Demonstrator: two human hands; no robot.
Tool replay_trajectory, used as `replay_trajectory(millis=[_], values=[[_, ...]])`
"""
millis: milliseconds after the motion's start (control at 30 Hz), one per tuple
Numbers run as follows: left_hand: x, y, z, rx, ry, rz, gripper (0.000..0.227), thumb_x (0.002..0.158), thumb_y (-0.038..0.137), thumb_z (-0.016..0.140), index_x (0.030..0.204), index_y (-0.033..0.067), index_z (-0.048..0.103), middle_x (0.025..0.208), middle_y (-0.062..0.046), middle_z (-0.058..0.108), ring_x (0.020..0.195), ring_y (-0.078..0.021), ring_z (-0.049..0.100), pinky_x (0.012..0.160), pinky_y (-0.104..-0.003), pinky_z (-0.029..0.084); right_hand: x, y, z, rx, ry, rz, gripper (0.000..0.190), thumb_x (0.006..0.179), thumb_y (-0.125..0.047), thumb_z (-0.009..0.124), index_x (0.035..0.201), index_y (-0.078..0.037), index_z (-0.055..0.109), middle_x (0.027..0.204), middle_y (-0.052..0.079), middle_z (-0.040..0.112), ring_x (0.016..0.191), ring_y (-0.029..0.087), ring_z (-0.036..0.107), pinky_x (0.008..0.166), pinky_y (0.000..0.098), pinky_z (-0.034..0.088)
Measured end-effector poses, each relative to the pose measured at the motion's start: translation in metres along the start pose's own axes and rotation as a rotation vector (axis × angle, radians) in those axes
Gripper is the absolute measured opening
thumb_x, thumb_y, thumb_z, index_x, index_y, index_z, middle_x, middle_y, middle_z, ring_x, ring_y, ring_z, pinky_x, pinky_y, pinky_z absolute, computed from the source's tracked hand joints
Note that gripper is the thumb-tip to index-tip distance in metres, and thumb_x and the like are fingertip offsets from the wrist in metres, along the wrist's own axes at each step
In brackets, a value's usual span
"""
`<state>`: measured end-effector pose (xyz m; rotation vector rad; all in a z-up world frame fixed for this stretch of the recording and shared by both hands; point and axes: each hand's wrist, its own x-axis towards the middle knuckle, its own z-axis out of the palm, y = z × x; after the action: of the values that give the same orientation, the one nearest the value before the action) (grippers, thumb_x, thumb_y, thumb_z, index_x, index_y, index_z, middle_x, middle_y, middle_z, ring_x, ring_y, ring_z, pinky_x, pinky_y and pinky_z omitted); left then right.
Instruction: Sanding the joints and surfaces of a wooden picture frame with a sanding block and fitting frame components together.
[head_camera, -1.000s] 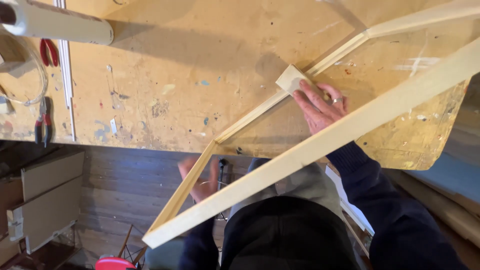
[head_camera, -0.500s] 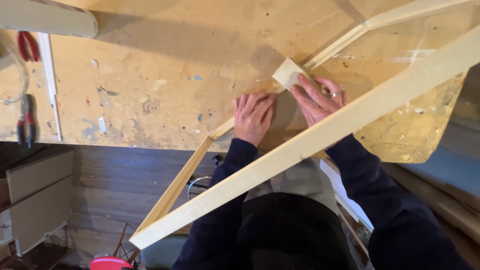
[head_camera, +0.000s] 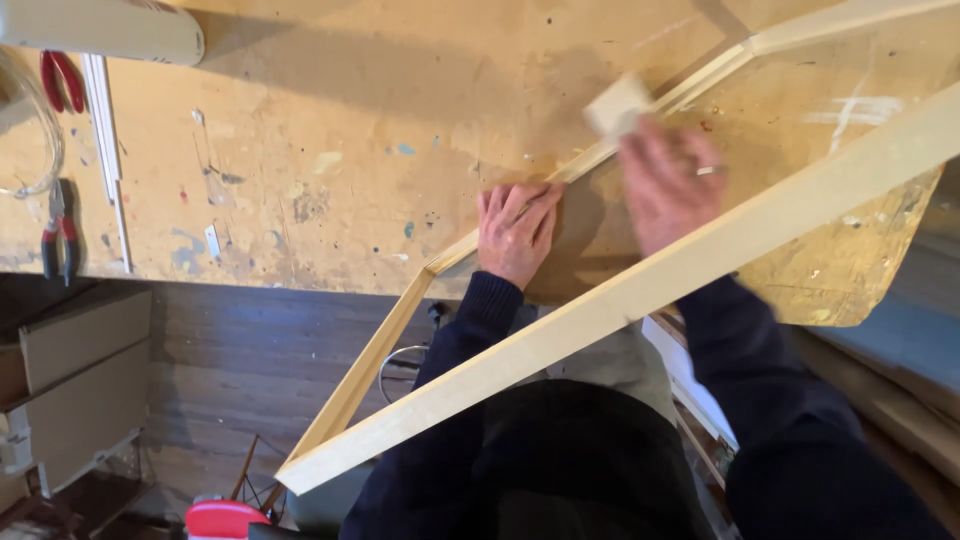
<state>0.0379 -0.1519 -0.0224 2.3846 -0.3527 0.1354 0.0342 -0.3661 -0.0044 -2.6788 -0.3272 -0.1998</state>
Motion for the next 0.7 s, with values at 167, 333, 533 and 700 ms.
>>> replay_trajectory(millis=[167, 333, 533, 700], values=[[0.011, -0.004, 0.009, -0.005, 0.012, 0.038, 0.032, 0.087, 0.008, 0.075, 0.118, 0.0146, 0.074, 0.109, 0.001, 0.066, 0.101, -0.0234, 0.061, 0.093, -0.04, 0.045, -0.009, 0.029, 0.006, -0.025, -0.014, -0.081, 0.032, 0.097, -0.009, 0.076, 0.129, -0.014, 0.076, 0.144, 0.005, 0.066, 0.128, 0.029, 0.057, 0.108, 0.0424, 0.042], [0.003, -0.003, 0.003, 0.035, 0.001, 0.027, 0.029, 0.088, 0.007, 0.075, 0.116, 0.0141, 0.075, 0.109, 0.001, 0.066, 0.098, -0.0235, 0.061, 0.09, -0.04, 0.046, 0.008, 0.008, -0.002, 0.01, 0.015, 0.01, 0.038, 0.096, -0.007, 0.075, 0.133, -0.011, 0.075, 0.147, 0.007, 0.066, 0.13, 0.032, 0.054, 0.109, 0.0447, 0.044], [0.013, -0.002, 0.005, 0.04, 0.023, 0.042, 0.029, 0.089, 0.007, 0.075, 0.117, 0.014, 0.075, 0.109, 0.001, 0.066, 0.099, -0.0235, 0.061, 0.09, -0.04, 0.046, -0.012, 0.08, 0.01, -0.051, 0.034, -0.085, 0.031, 0.103, -0.01, 0.076, 0.133, -0.014, 0.075, 0.145, 0.007, 0.068, 0.13, 0.031, 0.057, 0.104, 0.0443, 0.048], [0.009, -0.003, 0.008, 0.025, 0.004, 0.044, 0.028, 0.089, 0.008, 0.075, 0.117, 0.0144, 0.075, 0.109, 0.001, 0.066, 0.099, -0.0241, 0.06, 0.09, -0.04, 0.046, 0.002, 0.047, -0.003, -0.185, -0.019, -0.079, 0.036, 0.095, -0.013, 0.072, 0.131, -0.017, 0.075, 0.141, 0.004, 0.069, 0.124, 0.029, 0.061, 0.098, 0.0449, 0.053]])
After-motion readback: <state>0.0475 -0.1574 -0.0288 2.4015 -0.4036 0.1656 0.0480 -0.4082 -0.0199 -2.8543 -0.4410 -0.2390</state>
